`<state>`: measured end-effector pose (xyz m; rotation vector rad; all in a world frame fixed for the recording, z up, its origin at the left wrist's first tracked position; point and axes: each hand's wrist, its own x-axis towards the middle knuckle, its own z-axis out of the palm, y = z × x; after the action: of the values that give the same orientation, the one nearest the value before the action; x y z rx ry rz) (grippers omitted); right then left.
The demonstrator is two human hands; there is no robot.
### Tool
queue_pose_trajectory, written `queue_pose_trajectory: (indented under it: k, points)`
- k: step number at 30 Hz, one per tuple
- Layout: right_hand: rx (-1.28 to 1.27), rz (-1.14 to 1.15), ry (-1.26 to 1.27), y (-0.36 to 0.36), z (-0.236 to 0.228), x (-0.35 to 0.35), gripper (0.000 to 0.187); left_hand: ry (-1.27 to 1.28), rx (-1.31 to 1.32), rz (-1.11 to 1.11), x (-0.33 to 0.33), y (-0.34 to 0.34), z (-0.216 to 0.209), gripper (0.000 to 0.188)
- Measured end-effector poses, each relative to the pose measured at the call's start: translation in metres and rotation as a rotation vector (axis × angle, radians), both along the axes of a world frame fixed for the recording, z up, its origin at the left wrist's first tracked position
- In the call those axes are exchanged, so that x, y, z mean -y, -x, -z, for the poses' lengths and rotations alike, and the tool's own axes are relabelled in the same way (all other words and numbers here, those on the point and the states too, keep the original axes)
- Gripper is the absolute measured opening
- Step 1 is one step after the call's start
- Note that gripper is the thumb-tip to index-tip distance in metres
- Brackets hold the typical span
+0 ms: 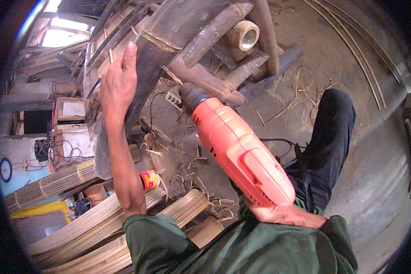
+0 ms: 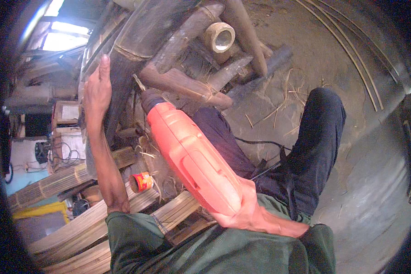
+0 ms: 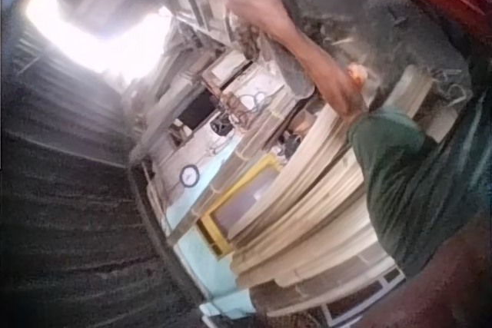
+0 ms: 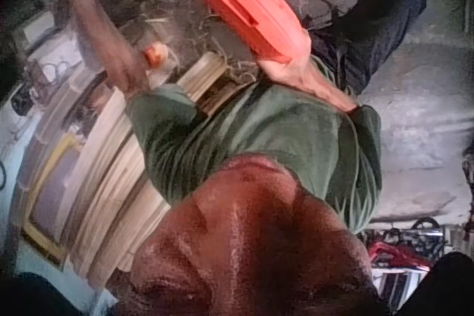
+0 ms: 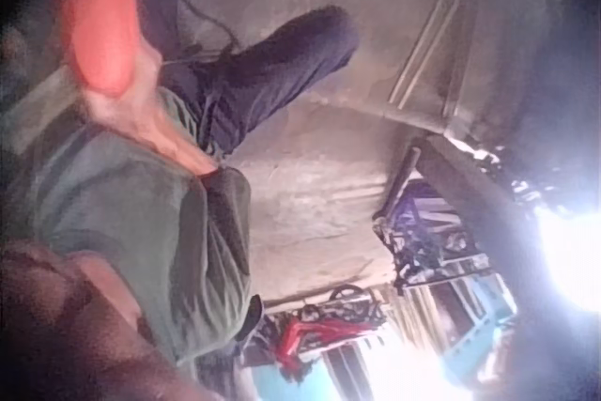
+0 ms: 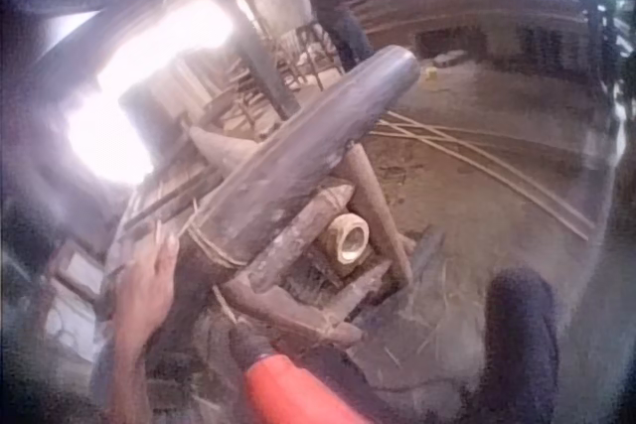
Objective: The person uses a red corded drill to make holes in a bamboo frame structure. They reposition the frame and drill at multiple locations while holding the frame steady with one hand.
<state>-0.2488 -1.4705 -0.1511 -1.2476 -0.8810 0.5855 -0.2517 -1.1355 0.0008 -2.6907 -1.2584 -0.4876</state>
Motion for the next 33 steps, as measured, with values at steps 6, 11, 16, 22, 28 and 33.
queue_pose_trajectory:
  k: [6,11,16,22,28,33]
  points:
    - [-0.125,-0.048,-0.033,0.008,0.010,0.000,0.054,-0.039,0.015,0.011,0.006,-0.001,-0.004,0.076]
    - [-0.165,-0.066,-0.051,-0.013,-0.017,-0.007,0.061,-0.058,0.008,-0.004,0.004,0.003,0.001,0.072]
    - [-0.115,-0.081,-0.050,-0.015,-0.017,-0.012,0.059,-0.009,0.006,-0.013,0.010,0.000,-0.001,0.071]
    - [-0.231,-0.139,0.104,0.019,0.020,-0.004,0.062,-0.027,0.027,0.046,-0.001,0.000,-0.001,0.072]
    - [-0.230,-0.125,0.035,0.001,0.008,-0.013,0.071,-0.036,0.028,0.018,-0.003,0.002,0.001,0.072]
    - [-0.126,-0.074,-0.028,-0.002,0.009,-0.013,0.069,-0.016,0.044,0.048,0.002,0.000,-0.001,0.070]
